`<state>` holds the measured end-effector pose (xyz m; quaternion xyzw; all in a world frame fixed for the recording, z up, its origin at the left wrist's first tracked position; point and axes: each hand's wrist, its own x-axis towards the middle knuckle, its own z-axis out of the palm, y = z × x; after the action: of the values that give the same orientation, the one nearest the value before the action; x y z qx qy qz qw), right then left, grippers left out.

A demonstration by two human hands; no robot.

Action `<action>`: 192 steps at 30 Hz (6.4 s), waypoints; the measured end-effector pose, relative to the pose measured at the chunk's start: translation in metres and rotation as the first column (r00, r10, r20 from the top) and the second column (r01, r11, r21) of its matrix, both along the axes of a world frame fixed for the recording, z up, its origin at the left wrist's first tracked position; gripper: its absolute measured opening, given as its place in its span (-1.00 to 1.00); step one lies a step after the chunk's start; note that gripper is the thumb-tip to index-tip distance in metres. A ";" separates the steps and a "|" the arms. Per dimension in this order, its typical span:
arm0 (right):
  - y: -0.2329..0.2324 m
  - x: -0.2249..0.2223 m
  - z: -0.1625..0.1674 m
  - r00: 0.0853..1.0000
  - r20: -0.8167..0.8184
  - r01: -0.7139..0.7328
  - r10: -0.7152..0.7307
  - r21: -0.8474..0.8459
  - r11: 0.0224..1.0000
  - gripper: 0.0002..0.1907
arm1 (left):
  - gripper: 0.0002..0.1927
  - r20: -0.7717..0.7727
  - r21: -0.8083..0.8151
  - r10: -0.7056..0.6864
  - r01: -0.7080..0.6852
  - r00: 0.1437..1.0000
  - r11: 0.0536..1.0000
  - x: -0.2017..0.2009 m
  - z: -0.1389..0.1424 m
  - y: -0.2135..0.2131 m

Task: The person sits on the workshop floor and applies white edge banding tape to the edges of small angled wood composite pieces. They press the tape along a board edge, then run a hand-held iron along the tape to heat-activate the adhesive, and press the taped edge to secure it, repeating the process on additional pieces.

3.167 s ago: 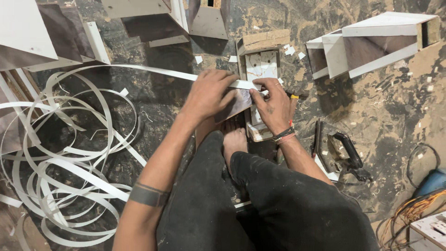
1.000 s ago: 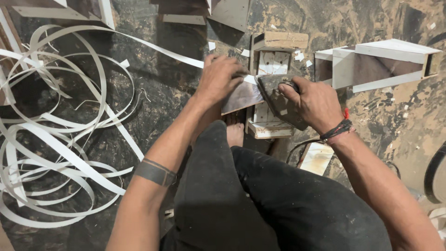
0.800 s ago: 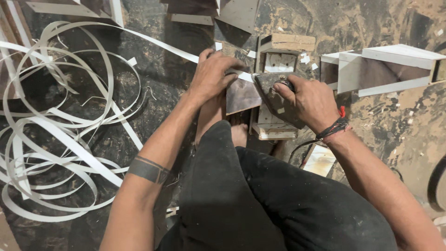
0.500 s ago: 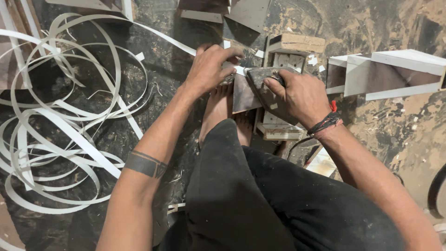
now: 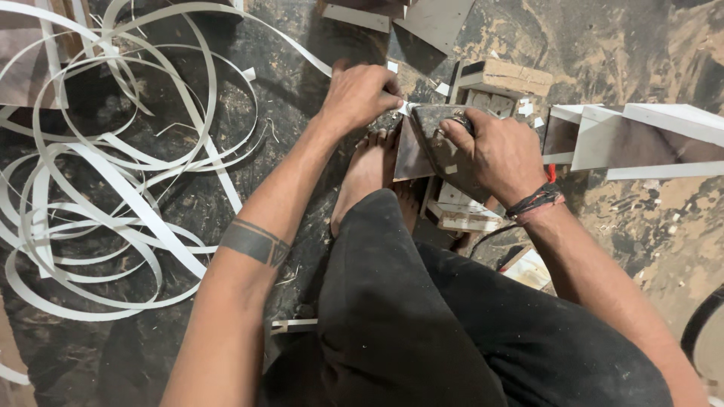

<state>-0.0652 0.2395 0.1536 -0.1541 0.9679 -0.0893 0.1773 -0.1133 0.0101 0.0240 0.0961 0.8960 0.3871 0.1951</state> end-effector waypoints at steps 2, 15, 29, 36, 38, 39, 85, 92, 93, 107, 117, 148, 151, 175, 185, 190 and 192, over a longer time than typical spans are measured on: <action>-0.002 -0.001 0.000 1.000 -0.011 0.000 0.000 -0.010 1.000 -0.46 | -0.78 0.043 -0.013 0.008 -0.008 0.999 1.000 -0.003 -0.002 0.001; -0.021 -0.011 -0.002 0.956 0.214 0.219 -0.200 -0.067 0.974 -0.39 | -0.78 0.114 0.011 0.012 -0.013 0.993 1.000 -0.005 -0.015 0.002; -0.022 -0.008 -0.004 0.954 0.195 0.253 -0.226 -0.128 0.959 -0.37 | -0.73 0.151 0.017 0.060 -0.064 0.987 0.998 -0.005 -0.024 0.003; -0.016 -0.009 -0.020 0.942 0.242 0.286 -0.234 -0.212 0.934 -0.29 | -0.71 0.124 -0.002 0.051 -0.051 0.991 0.999 -0.007 -0.029 0.004; -0.015 -0.009 -0.021 0.928 0.285 0.310 -0.242 -0.225 0.924 -0.29 | -0.70 0.140 0.014 0.048 -0.050 0.989 0.999 -0.008 -0.030 0.005; -0.016 -0.010 -0.020 0.912 0.320 0.337 -0.259 -0.222 0.915 -0.29 | -0.70 0.146 0.022 0.046 -0.050 0.988 0.999 -0.009 -0.030 0.006; -0.021 -0.006 -0.014 0.919 0.270 0.339 -0.286 -0.172 0.925 -0.31 | -0.74 -0.228 0.156 0.238 -0.206 0.944 0.966 0.057 -0.010 -0.004; -0.016 0.003 -0.014 0.930 0.215 0.346 -0.298 -0.233 0.909 -0.38 | -0.75 -0.151 0.316 0.288 -0.230 0.946 0.920 0.045 0.006 0.022; -0.014 0.003 -0.012 0.914 0.250 0.378 -0.321 -0.229 0.897 -0.39 | -0.75 -0.154 0.347 0.300 -0.233 0.941 0.909 0.044 0.006 0.023; 0.056 0.039 0.010 0.946 0.116 0.316 -0.303 -0.118 0.942 -0.52 | -0.81 -0.192 0.138 0.112 -0.086 0.975 0.987 0.039 0.010 0.023; 0.182 0.121 -0.019 0.691 0.277 0.706 -0.668 -0.056 0.706 -0.47 | -0.67 -0.595 -0.063 -0.265 0.284 0.759 0.957 0.037 0.020 0.039; 0.040 0.044 -0.089 0.903 -0.036 0.282 -0.429 -0.702 0.654 -0.76 | -0.78 -0.629 -0.143 -0.234 0.185 0.741 0.972 0.046 0.009 0.050; 0.040 0.046 -0.097 0.884 -0.013 0.318 -0.466 -0.714 0.624 -0.79 | -0.79 -0.600 -0.102 -0.215 0.193 0.771 0.976 0.047 0.010 0.049; -0.026 -0.039 -0.110 0.981 -0.164 0.059 -0.105 -0.268 0.962 -0.62 | -0.78 0.235 0.516 0.323 -0.400 0.917 0.758 0.057 -0.037 0.040; -0.014 -0.034 -0.113 0.981 -0.124 0.127 -0.147 -0.159 0.979 -0.47 | -0.83 0.261 0.545 0.363 -0.447 0.895 0.710 0.060 -0.034 0.046; 0.001 -0.032 -0.104 0.990 -0.057 0.114 -0.128 -0.199 0.973 -0.44 | -0.84 0.276 0.575 0.358 -0.452 0.892 0.682 0.061 -0.033 0.045; 0.004 -0.032 -0.105 0.991 -0.012 0.127 -0.130 -0.154 0.980 -0.41 | -0.84 0.268 0.574 0.364 -0.451 0.892 0.683 0.061 -0.032 0.045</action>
<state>-0.0968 0.2437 0.0490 -0.1053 0.9680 -0.1731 0.1481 -0.0519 0.0552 -0.0076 -0.0729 0.7007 0.6995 0.1197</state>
